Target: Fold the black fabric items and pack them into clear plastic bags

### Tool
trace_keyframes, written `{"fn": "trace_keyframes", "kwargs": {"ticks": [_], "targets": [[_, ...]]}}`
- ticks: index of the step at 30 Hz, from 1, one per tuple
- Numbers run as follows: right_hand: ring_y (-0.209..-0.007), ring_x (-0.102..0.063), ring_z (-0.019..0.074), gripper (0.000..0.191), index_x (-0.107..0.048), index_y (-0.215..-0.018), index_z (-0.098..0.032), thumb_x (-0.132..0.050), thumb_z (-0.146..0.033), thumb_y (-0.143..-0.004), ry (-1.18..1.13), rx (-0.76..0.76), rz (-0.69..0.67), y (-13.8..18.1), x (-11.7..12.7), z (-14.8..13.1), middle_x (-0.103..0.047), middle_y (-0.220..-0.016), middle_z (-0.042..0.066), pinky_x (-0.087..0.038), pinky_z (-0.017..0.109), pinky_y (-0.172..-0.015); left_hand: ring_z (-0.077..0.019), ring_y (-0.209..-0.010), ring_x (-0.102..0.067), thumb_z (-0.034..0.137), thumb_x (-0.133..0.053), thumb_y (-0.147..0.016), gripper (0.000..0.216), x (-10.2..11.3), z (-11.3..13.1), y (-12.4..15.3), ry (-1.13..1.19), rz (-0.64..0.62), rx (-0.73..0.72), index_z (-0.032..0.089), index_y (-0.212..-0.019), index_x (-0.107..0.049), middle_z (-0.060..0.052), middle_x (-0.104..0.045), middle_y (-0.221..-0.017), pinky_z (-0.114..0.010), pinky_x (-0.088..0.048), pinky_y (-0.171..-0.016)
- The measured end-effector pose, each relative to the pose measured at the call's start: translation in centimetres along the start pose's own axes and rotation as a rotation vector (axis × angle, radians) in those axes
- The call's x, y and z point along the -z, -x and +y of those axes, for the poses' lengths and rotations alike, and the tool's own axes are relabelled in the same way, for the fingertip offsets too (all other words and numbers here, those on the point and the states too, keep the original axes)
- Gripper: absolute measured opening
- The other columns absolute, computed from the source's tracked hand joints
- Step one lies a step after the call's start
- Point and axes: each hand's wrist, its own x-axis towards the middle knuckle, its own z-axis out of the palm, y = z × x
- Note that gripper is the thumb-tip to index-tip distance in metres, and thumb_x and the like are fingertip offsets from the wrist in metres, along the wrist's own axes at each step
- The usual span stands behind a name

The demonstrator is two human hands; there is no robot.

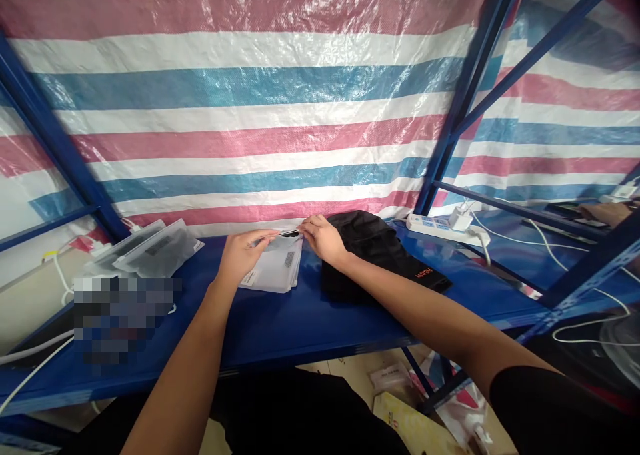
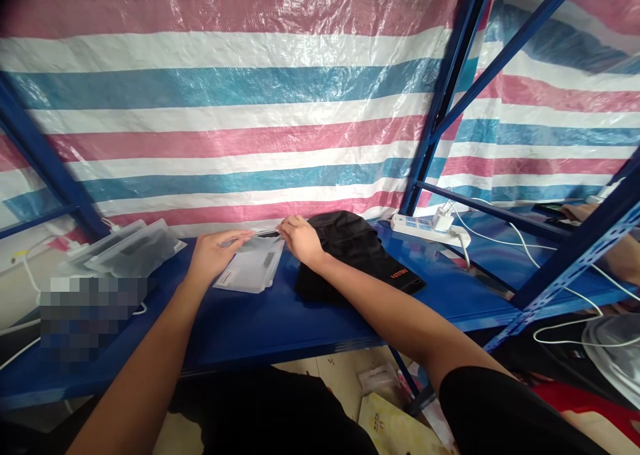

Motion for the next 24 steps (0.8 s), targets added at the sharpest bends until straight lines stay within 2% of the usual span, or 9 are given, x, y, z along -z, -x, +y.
{"fn": "trace_keyframes", "kwargs": {"ticks": [4,7,10,13,16,21,24], "targets": [[-0.104,-0.064,0.0298,0.017,-0.077,-0.101,-0.019,-0.061,-0.019,-0.107,0.042,-0.150,0.011,0.0,0.4,2.0,-0.074,-0.106,0.012,-0.055,0.043,-0.093,-0.0277,-0.108,-0.082,0.033,-0.069,-0.101,0.023,1.1,-0.6,-0.3,-0.022,0.167,-0.003,0.029,-0.115,-0.087,-0.002,-0.086,-0.115,-0.042,-0.064,-0.104],[-0.103,-0.066,0.0284,0.013,-0.074,-0.104,-0.020,-0.061,-0.017,-0.105,-0.057,-0.177,0.011,0.3,0.2,2.5,-0.074,-0.107,0.011,-0.055,0.042,-0.094,-0.0280,-0.114,-0.079,0.034,-0.071,-0.100,0.020,1.3,-1.3,-0.5,-0.107,0.151,-0.067,0.028,-0.111,-0.087,-0.004,-0.084,-0.122,-0.042,-0.061,-0.108],[-0.110,-0.068,0.0298,0.017,-0.072,-0.119,-0.019,-0.063,-0.022,-0.105,-0.126,-0.117,0.014,0.6,-0.4,1.6,-0.074,-0.115,0.012,-0.056,0.044,-0.099,-0.0301,-0.118,-0.077,0.036,-0.073,-0.098,0.020,0.9,-1.9,-0.4,-0.197,0.016,-0.104,0.028,-0.110,-0.086,-0.006,-0.081,-0.130,-0.042,-0.060,-0.106],[-0.115,-0.068,0.0306,0.024,-0.069,-0.129,-0.020,-0.062,-0.027,-0.107,-0.163,-0.038,0.005,0.7,-0.7,0.2,-0.073,-0.122,0.014,-0.056,0.047,-0.104,-0.0317,-0.114,-0.078,0.041,-0.071,-0.100,0.028,0.5,-1.9,-0.3,-0.241,-0.073,-0.080,0.026,-0.121,-0.084,-0.008,-0.082,-0.127,-0.041,-0.061,-0.097],[-0.124,-0.066,0.0313,0.030,-0.067,-0.136,-0.021,-0.059,-0.026,-0.108,-0.187,0.032,0.002,0.8,-0.5,-1.0,-0.069,-0.132,0.015,-0.055,0.051,-0.111,-0.0307,-0.110,-0.079,0.044,-0.064,-0.105,0.030,0.5,-1.6,-0.3,-0.222,-0.092,-0.064,0.026,-0.116,-0.085,-0.007,-0.083,-0.122,-0.038,-0.060,-0.091],[-0.143,-0.055,0.0326,0.044,-0.059,-0.154,-0.026,-0.050,-0.022,-0.111,-0.189,0.197,-0.007,0.6,0.5,-2.2,-0.063,-0.151,0.014,-0.047,0.060,-0.122,-0.0273,-0.103,-0.080,0.038,-0.055,-0.108,0.034,0.1,-0.7,-0.2,-0.165,-0.120,-0.052,0.025,-0.102,-0.086,-0.006,-0.085,-0.112,-0.035,-0.058,-0.087],[-0.147,-0.051,0.0337,0.042,-0.064,-0.150,-0.028,-0.052,-0.023,-0.111,-0.160,0.292,-0.056,0.6,0.8,-2.9,-0.067,-0.147,0.012,-0.046,0.061,-0.122,-0.0257,-0.101,-0.079,0.037,-0.055,-0.108,0.033,-0.4,-0.5,-0.2,-0.196,-0.110,-0.068,0.025,-0.101,-0.084,-0.006,-0.084,-0.109,-0.035,-0.058,-0.086]]}}
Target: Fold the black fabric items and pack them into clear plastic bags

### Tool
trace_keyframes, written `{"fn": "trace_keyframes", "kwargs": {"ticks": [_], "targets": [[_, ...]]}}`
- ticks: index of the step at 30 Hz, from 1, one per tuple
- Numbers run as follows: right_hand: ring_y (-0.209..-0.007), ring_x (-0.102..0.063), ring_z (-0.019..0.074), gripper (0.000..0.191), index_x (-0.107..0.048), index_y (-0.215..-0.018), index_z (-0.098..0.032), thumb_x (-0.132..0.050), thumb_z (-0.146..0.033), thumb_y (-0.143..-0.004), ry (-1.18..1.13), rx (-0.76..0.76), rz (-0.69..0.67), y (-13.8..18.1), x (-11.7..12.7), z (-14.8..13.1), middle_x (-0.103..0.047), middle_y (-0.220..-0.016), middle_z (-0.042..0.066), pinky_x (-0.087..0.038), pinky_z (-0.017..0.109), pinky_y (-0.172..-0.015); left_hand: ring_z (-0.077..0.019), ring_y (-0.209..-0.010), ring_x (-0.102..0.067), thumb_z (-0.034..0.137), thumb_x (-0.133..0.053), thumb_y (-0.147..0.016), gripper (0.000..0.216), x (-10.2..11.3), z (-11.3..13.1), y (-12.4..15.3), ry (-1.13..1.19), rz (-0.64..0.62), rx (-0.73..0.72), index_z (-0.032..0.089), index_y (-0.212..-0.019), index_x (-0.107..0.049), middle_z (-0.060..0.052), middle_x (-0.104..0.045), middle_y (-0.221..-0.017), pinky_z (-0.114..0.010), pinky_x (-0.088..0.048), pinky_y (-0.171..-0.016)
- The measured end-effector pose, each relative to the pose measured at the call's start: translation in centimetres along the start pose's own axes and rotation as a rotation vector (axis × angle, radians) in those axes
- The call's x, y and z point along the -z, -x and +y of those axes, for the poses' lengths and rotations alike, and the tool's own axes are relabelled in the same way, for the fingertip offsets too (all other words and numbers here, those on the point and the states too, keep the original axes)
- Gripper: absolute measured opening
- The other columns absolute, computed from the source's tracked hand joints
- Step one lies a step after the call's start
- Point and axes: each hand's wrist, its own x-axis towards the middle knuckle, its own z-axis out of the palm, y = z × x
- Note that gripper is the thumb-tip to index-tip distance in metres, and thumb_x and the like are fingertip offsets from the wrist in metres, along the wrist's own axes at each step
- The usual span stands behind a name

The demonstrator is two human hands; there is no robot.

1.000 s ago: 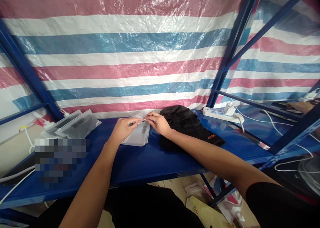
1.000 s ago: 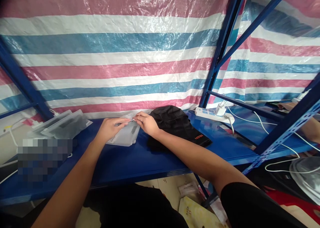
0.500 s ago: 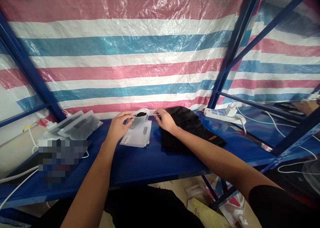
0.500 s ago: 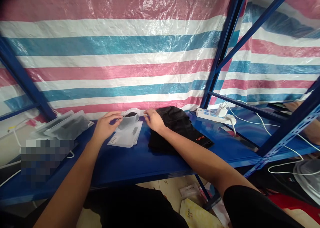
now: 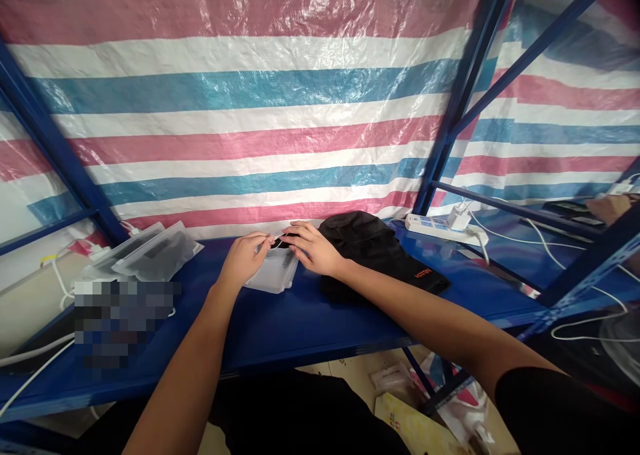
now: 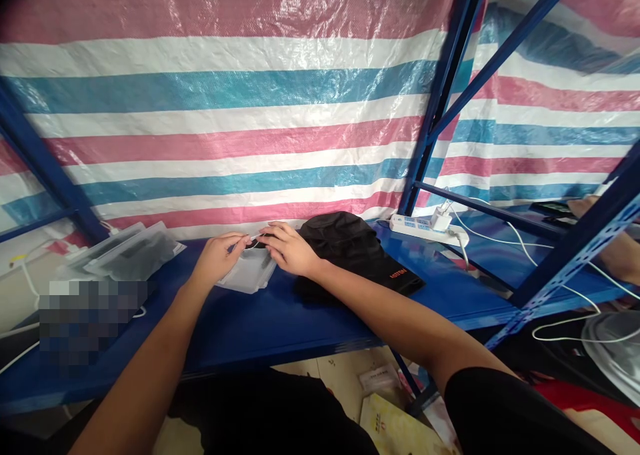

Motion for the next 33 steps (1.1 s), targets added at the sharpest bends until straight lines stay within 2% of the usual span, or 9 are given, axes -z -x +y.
{"fn": "trace_keyframes", "kwargs": {"ticks": [4,9,15,17,20,24,27,29,33], "targets": [[-0.138,-0.055,0.0346,0.035,-0.071,-0.143,-0.025,-0.058,-0.028,-0.110,0.087,-0.042,0.002,0.1,-0.4,-0.3,-0.073,-0.127,0.012,-0.048,0.060,-0.117,-0.0248,-0.102,-0.078,0.037,-0.060,-0.106,0.025,-0.5,-0.1,0.0,-0.052,0.068,-0.016,0.024,-0.105,-0.081,-0.006,-0.083,-0.111,-0.036,-0.058,-0.092],[-0.141,-0.052,0.0360,0.023,-0.080,-0.116,-0.022,-0.061,-0.033,-0.110,0.127,-0.079,-0.006,-0.1,-0.7,-0.1,-0.070,-0.129,0.014,-0.046,0.059,-0.116,-0.0251,-0.108,-0.077,0.031,-0.062,-0.103,0.019,-0.8,-0.2,0.0,-0.060,0.088,-0.040,0.024,-0.110,-0.079,-0.006,-0.080,-0.116,-0.038,-0.058,-0.101],[-0.143,-0.054,0.0357,0.031,-0.080,-0.086,-0.025,-0.063,-0.037,-0.109,0.004,-0.105,-0.042,-0.3,-0.6,-0.7,-0.077,-0.125,0.008,-0.046,0.061,-0.117,-0.0294,-0.123,-0.072,0.026,-0.061,-0.099,0.034,-1.3,-0.1,0.0,-0.060,0.111,-0.074,0.024,-0.131,-0.072,-0.010,-0.073,-0.131,-0.044,-0.056,-0.112],[-0.143,-0.055,0.0351,0.028,-0.080,-0.088,-0.025,-0.065,-0.035,-0.109,-0.028,-0.115,-0.018,-0.2,-0.6,-0.7,-0.075,-0.132,0.009,-0.046,0.061,-0.119,-0.0295,-0.125,-0.071,0.024,-0.060,-0.098,0.037,-1.4,0.1,0.0,-0.050,0.108,-0.081,0.025,-0.133,-0.071,-0.010,-0.072,-0.133,-0.044,-0.055,-0.113],[-0.135,-0.059,0.0336,0.015,-0.080,-0.113,-0.026,-0.069,-0.033,-0.106,-0.025,-0.143,0.014,0.0,-0.7,-0.4,-0.068,-0.141,0.012,-0.050,0.059,-0.117,-0.0292,-0.129,-0.069,0.021,-0.058,-0.097,0.041,-1.5,0.5,0.0,-0.042,0.106,-0.096,0.025,-0.136,-0.070,-0.010,-0.071,-0.136,-0.045,-0.054,-0.116],[-0.141,-0.052,0.0387,0.048,-0.069,-0.141,-0.024,-0.082,-0.031,-0.095,0.089,-0.199,0.047,-0.1,-0.6,-0.7,-0.057,-0.149,0.018,-0.049,0.062,-0.118,-0.0290,-0.136,-0.066,0.016,-0.057,-0.095,0.051,-1.9,1.3,0.2,-0.040,0.076,-0.131,0.027,-0.144,-0.066,-0.009,-0.068,-0.144,-0.046,-0.051,-0.121],[-0.156,-0.034,0.0467,0.062,-0.067,-0.143,-0.018,-0.091,-0.029,-0.086,0.179,-0.217,0.049,-0.3,-0.8,-1.3,-0.042,-0.165,0.023,-0.040,0.069,-0.125,-0.0292,-0.140,-0.063,0.013,-0.056,-0.094,0.056,-2.4,2.2,0.3,-0.031,0.061,-0.177,0.027,-0.148,-0.064,-0.009,-0.067,-0.148,-0.048,-0.049,-0.124],[-0.162,-0.024,0.0507,0.061,-0.070,-0.136,-0.016,-0.093,-0.027,-0.081,0.210,-0.235,0.037,-0.4,-1.0,-1.3,-0.031,-0.173,0.024,-0.037,0.073,-0.125,-0.0291,-0.141,-0.063,0.011,-0.055,-0.095,0.057,-2.7,2.9,0.4,-0.018,0.035,-0.222,0.028,-0.149,-0.064,-0.009,-0.067,-0.148,-0.049,-0.050,-0.124],[-0.148,-0.049,0.0430,0.043,-0.073,-0.126,-0.020,-0.086,-0.017,-0.085,0.166,-0.332,-0.013,-0.4,-0.9,-0.6,-0.050,-0.161,0.020,-0.050,0.064,-0.118,-0.0284,-0.142,-0.063,0.015,-0.054,-0.101,0.053,-3.0,4.0,0.4,0.040,0.021,-0.274,0.031,-0.151,-0.065,-0.007,-0.067,-0.151,-0.048,-0.049,-0.125]]}}
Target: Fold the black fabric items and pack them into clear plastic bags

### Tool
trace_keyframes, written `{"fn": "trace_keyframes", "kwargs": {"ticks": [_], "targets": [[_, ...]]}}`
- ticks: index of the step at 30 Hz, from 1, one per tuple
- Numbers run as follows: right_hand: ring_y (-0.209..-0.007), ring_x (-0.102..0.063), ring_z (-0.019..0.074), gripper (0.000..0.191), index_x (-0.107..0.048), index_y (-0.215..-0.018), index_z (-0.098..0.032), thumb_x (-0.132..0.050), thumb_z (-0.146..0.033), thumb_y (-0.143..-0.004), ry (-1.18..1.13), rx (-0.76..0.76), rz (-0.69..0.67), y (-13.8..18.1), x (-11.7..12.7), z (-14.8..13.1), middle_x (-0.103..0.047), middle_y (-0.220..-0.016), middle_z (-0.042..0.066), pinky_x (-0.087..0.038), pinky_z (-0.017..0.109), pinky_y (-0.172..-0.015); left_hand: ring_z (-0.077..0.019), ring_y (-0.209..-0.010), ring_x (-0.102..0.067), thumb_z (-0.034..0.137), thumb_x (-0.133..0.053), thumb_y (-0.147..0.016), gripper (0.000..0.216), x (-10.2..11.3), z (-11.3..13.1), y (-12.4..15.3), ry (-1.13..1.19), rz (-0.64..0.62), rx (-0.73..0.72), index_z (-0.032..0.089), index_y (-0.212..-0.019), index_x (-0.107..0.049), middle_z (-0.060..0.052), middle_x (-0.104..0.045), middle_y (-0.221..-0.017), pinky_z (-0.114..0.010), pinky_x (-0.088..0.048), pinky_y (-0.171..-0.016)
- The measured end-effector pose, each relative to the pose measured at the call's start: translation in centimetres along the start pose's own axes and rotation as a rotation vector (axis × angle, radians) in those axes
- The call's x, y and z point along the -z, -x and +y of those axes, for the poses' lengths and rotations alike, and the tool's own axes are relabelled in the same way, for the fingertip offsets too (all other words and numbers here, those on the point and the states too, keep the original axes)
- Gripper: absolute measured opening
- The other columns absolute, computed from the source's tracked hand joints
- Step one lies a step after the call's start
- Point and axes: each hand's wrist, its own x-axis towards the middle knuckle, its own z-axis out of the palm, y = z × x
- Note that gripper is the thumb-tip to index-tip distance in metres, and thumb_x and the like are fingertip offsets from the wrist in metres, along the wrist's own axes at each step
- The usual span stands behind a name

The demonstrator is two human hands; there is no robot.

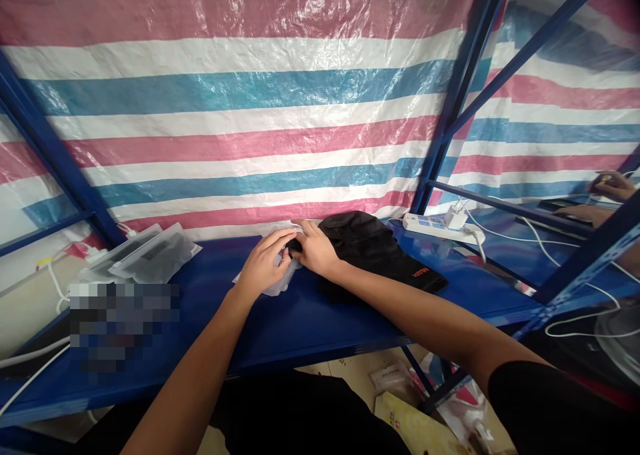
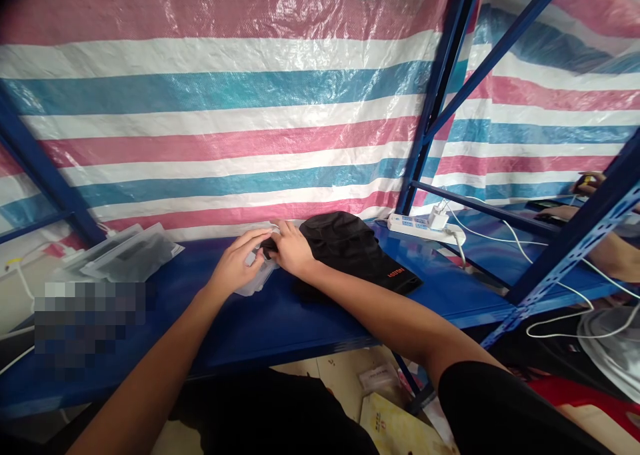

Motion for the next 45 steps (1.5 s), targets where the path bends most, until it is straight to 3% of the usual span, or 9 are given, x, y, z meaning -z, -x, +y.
{"fn": "trace_keyframes", "kwargs": {"ticks": [3,7,13,17,21,24,29,34,45], "targets": [[-0.134,-0.061,0.0350,0.037,-0.074,-0.123,-0.022,-0.078,-0.012,-0.088,-0.111,-0.029,0.034,-0.2,0.7,0.6,-0.062,-0.145,0.015,-0.054,0.054,-0.115,-0.0317,-0.155,-0.051,0.030,-0.061,-0.105,0.055,0.5,-0.4,0.0,0.001,0.116,0.082,0.030,-0.160,-0.056,-0.010,-0.056,-0.165,-0.051,-0.040,-0.132],[-0.131,-0.063,0.0323,0.033,-0.074,-0.125,-0.022,-0.078,-0.027,-0.093,-0.423,0.015,0.151,-0.6,1.7,0.5,-0.065,-0.136,0.014,-0.054,0.049,-0.114,-0.0327,-0.167,-0.031,0.052,-0.060,-0.109,0.069,1.0,-2.2,0.2,0.201,0.246,0.295,0.028,-0.170,-0.040,-0.012,-0.035,-0.180,-0.053,-0.027,-0.137],[-0.090,-0.069,0.0225,0.035,-0.079,-0.093,-0.021,-0.090,-0.053,-0.083,-1.034,-0.278,0.087,-0.5,0.5,-0.2,-0.072,-0.098,0.005,-0.059,0.036,-0.083,-0.0361,-0.130,-0.072,0.072,-0.073,-0.095,0.062,-0.2,-3.2,-0.3,0.845,0.347,0.719,0.020,-0.130,-0.073,-0.016,-0.078,-0.133,-0.047,-0.061,-0.106],[-0.077,-0.071,0.0191,0.042,-0.078,-0.094,-0.019,-0.099,-0.050,-0.075,-1.478,-0.492,0.036,-0.1,-0.2,-0.8,-0.076,-0.083,0.002,-0.060,0.032,-0.075,-0.0317,-0.117,-0.077,0.062,-0.088,-0.084,0.052,-0.3,-2.8,-0.7,1.027,0.402,0.769,0.018,-0.109,-0.077,-0.013,-0.081,-0.118,-0.042,-0.062,-0.100],[-0.079,-0.075,0.0189,0.037,-0.072,-0.083,-0.021,-0.104,-0.030,-0.067,-1.718,-0.638,0.077,-0.2,-0.3,-1.1,-0.079,-0.084,0.000,-0.064,0.032,-0.076,-0.0285,-0.106,-0.078,0.057,-0.091,-0.083,0.043,0.1,-2.9,-0.8,0.967,0.488,0.756,0.020,-0.092,-0.073,-0.008,-0.081,-0.099,-0.037,-0.062,-0.093],[-0.085,-0.076,0.0189,0.040,-0.064,-0.072,-0.022,-0.103,-0.026,-0.065,-1.745,-0.681,0.177,-0.3,-0.7,-1.0,-0.080,-0.085,-0.001,-0.063,0.030,-0.077,-0.0280,-0.108,-0.077,0.057,-0.088,-0.084,0.041,0.3,-3.0,-0.9,0.870,0.570,0.743,0.021,-0.094,-0.071,-0.006,-0.081,-0.100,-0.036,-0.062,-0.091],[-0.094,-0.077,0.0252,0.037,-0.067,-0.084,-0.023,-0.097,-0.042,-0.074,-1.733,-0.721,0.168,-0.4,-1.4,-0.1,-0.080,-0.088,0.001,-0.064,0.039,-0.084,-0.0275,-0.106,-0.078,0.058,-0.084,-0.086,0.047,0.1,-3.0,-0.8,0.850,0.546,0.780,0.022,-0.113,-0.072,-0.008,-0.081,-0.112,-0.036,-0.061,-0.087],[-0.091,-0.077,0.0279,0.045,-0.063,-0.091,-0.025,-0.095,-0.052,-0.074,-1.696,-0.791,0.212,-0.5,-2.0,1.0,-0.077,-0.081,0.000,-0.065,0.044,-0.082,-0.0225,-0.087,-0.076,0.056,-0.088,-0.081,0.045,-0.6,-3.4,-0.4,0.789,0.549,0.836,0.022,-0.100,-0.068,-0.003,-0.078,-0.096,-0.032,-0.059,-0.075],[-0.070,-0.074,0.0234,0.047,-0.056,-0.088,-0.027,-0.084,-0.064,-0.086,-1.554,-0.929,0.480,-0.4,-3.2,3.2,-0.071,-0.075,-0.001,-0.066,0.041,-0.068,-0.0251,-0.102,-0.077,0.050,-0.091,-0.078,0.051,-0.9,-2.9,-0.3,0.843,0.477,0.767,0.022,-0.115,-0.070,-0.006,-0.079,-0.111,-0.034,-0.061,-0.085]]}}
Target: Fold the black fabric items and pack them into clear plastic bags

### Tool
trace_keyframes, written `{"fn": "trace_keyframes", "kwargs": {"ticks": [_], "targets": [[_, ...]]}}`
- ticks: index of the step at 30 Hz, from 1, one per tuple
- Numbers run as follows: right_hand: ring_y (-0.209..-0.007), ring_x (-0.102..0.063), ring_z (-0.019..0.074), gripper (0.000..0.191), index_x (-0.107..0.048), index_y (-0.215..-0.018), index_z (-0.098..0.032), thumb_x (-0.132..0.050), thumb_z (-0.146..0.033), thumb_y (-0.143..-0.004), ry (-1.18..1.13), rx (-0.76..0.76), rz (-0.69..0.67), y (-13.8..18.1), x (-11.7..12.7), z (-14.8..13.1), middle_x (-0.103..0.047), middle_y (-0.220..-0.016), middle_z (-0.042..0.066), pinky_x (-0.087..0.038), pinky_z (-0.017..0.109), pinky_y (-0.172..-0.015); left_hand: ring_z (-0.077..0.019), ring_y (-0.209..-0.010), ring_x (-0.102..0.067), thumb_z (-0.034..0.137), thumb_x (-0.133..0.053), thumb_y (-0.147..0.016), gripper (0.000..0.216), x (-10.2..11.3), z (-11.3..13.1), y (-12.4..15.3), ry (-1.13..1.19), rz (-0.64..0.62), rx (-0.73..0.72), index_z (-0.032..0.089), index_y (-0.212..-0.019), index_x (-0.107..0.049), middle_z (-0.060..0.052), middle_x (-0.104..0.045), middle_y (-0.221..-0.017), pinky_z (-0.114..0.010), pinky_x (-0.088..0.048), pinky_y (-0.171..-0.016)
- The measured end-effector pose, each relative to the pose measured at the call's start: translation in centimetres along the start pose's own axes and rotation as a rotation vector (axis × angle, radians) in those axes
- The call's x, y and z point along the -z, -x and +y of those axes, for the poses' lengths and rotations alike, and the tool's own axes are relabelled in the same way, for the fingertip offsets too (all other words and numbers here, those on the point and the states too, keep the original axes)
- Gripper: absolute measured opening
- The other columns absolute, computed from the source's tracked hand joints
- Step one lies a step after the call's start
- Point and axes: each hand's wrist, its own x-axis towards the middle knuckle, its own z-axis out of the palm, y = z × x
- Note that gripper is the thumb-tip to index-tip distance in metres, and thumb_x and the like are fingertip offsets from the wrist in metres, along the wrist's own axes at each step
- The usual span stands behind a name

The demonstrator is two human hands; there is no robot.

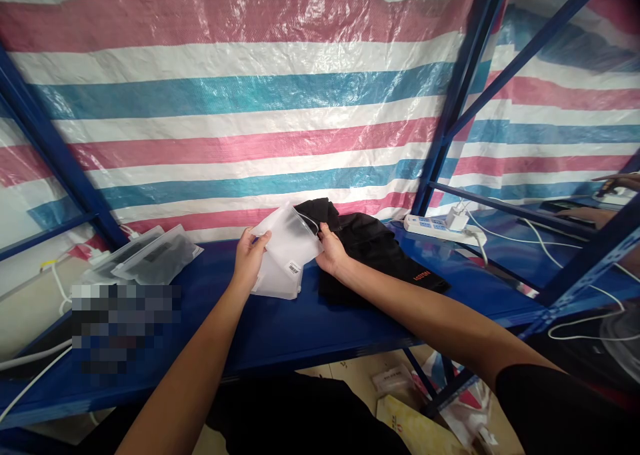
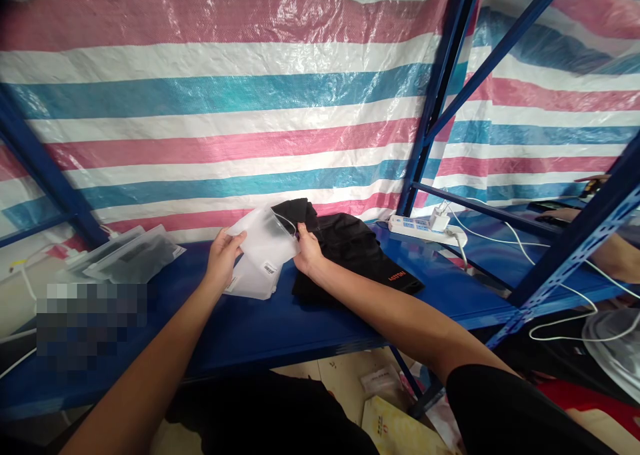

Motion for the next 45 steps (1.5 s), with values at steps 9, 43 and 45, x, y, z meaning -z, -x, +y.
{"fn": "trace_keyframes", "kwargs": {"ticks": [9,43,45], "targets": [[-0.071,-0.074,0.0163,0.014,-0.062,-0.098,-0.025,-0.073,-0.033,-0.104,-0.255,-0.092,0.156,0.8,-0.9,-2.2,-0.076,-0.092,-0.001,-0.071,0.034,-0.075,-0.0287,-0.108,-0.078,0.034,-0.089,-0.075,0.035,0.6,0.4,-0.8,0.344,0.080,0.116,0.019,-0.095,-0.063,-0.011,-0.080,-0.109,-0.040,-0.061,-0.096],[-0.083,-0.083,0.0218,0.007,-0.073,-0.097,-0.017,-0.079,-0.016,-0.093,0.123,-0.262,-0.374,2.3,-1.0,-2.8,-0.083,-0.089,0.008,-0.070,0.030,-0.077,-0.0235,-0.098,-0.081,0.027,-0.083,-0.092,0.018,4.8,2.0,-3.2,0.109,0.336,0.169,0.015,-0.104,-0.076,-0.011,-0.080,-0.101,-0.045,-0.063,-0.101],[-0.087,-0.083,0.0219,0.009,-0.073,-0.098,-0.017,-0.080,-0.016,-0.092,0.129,-0.259,-0.382,2.5,-1.0,-2.7,-0.084,-0.092,0.008,-0.070,0.030,-0.081,-0.0225,-0.099,-0.080,0.031,-0.085,-0.091,0.028,4.8,1.9,-3.1,0.099,0.332,0.114,0.019,-0.114,-0.076,-0.008,-0.080,-0.103,-0.044,-0.063,-0.101]]}}
